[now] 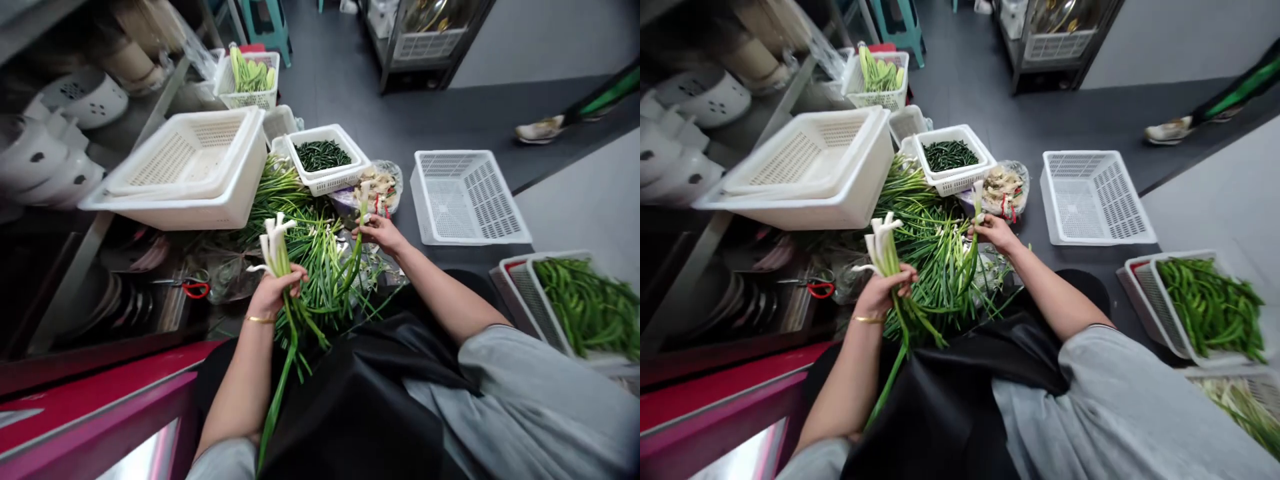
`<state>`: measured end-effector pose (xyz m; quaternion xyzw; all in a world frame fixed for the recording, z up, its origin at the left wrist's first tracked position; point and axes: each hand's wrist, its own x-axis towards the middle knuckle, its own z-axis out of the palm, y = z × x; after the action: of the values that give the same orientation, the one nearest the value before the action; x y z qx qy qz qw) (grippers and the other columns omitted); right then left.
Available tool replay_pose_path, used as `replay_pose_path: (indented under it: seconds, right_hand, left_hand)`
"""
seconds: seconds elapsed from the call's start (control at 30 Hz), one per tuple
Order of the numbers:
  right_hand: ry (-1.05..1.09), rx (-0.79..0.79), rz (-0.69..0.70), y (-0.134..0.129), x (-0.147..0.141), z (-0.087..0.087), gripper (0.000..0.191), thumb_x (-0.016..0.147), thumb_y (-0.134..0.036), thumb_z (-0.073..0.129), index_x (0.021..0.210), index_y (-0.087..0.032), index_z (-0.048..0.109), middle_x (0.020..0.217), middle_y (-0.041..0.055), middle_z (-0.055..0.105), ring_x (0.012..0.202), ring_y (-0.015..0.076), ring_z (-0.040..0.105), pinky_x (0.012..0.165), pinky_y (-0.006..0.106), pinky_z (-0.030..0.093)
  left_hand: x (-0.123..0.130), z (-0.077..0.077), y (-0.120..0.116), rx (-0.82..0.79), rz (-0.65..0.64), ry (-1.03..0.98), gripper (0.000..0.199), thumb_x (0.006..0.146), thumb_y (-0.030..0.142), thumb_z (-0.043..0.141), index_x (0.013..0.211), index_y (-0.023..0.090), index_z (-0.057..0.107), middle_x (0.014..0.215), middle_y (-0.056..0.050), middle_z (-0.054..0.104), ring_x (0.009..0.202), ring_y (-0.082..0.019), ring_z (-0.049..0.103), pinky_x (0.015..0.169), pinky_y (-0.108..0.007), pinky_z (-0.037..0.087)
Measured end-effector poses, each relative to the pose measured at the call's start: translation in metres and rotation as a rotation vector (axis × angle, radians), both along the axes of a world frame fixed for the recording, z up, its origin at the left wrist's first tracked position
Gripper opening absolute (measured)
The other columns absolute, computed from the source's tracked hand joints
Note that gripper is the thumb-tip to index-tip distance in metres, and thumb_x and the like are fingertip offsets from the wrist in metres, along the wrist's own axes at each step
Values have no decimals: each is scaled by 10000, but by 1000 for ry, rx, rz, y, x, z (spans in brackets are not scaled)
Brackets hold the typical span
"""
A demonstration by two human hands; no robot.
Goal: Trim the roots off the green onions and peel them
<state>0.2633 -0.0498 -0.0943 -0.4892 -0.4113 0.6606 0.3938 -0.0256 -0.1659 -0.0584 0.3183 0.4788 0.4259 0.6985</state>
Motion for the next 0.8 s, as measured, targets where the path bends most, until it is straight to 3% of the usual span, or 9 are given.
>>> replay_pose_path:
  seconds: [0.07,0.13,0.2,0.3,0.4,0.5,0.6,0.67,0.8]
  right_hand:
    - [147,71,-13,-20,8,31,473,636,-347,840,980,-160,576,797,48,713,712,192,706,697,352,591]
    - [223,133,2,-39,6,53,467,655,-367,829,992,-169,573,813,43,715,731,183,706,730,369,592]
    - [262,177,13,-57,-1,66,454,665,-380,817,990,-175,574,829,34,715,733,174,701,733,366,592]
    - [164,226,-6,-82,-12,70,415,643,-363,810,942,-172,595,798,12,699,679,148,678,632,287,582]
    - [-88,234,96,-104,-16,67,250,652,-279,769,786,-148,605,644,-5,648,545,120,617,471,206,510]
    - [-173,120,245,-122,-17,68,169,699,-229,659,633,-162,519,440,-45,496,368,91,480,350,191,416]
    - [45,-100,307,-139,-13,84,150,671,-230,579,612,-192,446,380,-92,328,286,59,276,264,201,321]
    - [267,-152,327,-150,-3,102,181,624,-262,582,601,-209,410,400,-99,283,296,49,199,235,209,278]
    - [505,50,145,-167,45,154,269,618,-329,605,593,-216,363,483,-82,281,348,32,235,289,160,255]
  left_hand:
    - [31,3,1,47,11,84,322,621,276,798,875,102,702,847,-85,723,423,-53,487,405,-205,382]
    - [63,8,-1,122,-10,148,378,608,285,805,923,98,711,878,-79,720,432,-55,493,396,-208,382]
    - [89,13,-6,186,-69,204,389,589,299,817,902,94,709,737,-37,689,408,-58,469,379,-210,372]
    - [108,16,-15,213,-79,302,351,531,313,839,752,104,662,500,36,552,356,-67,423,347,-211,335]
    - [106,18,-23,195,-17,383,356,502,320,840,688,120,612,479,43,533,348,-70,418,340,-212,319]
    - [94,22,-32,189,-68,438,360,512,316,836,713,105,624,530,12,587,367,-69,422,352,-214,313]
    - [81,27,-41,190,-161,387,361,547,321,820,768,94,646,603,-22,646,396,-67,427,381,-215,325]
    - [70,27,-46,194,-177,373,364,554,309,817,802,97,655,620,-27,661,421,-71,444,403,-209,328]
    - [48,23,-51,165,-106,397,354,540,298,823,778,103,648,611,-34,663,465,-92,497,428,-206,337]
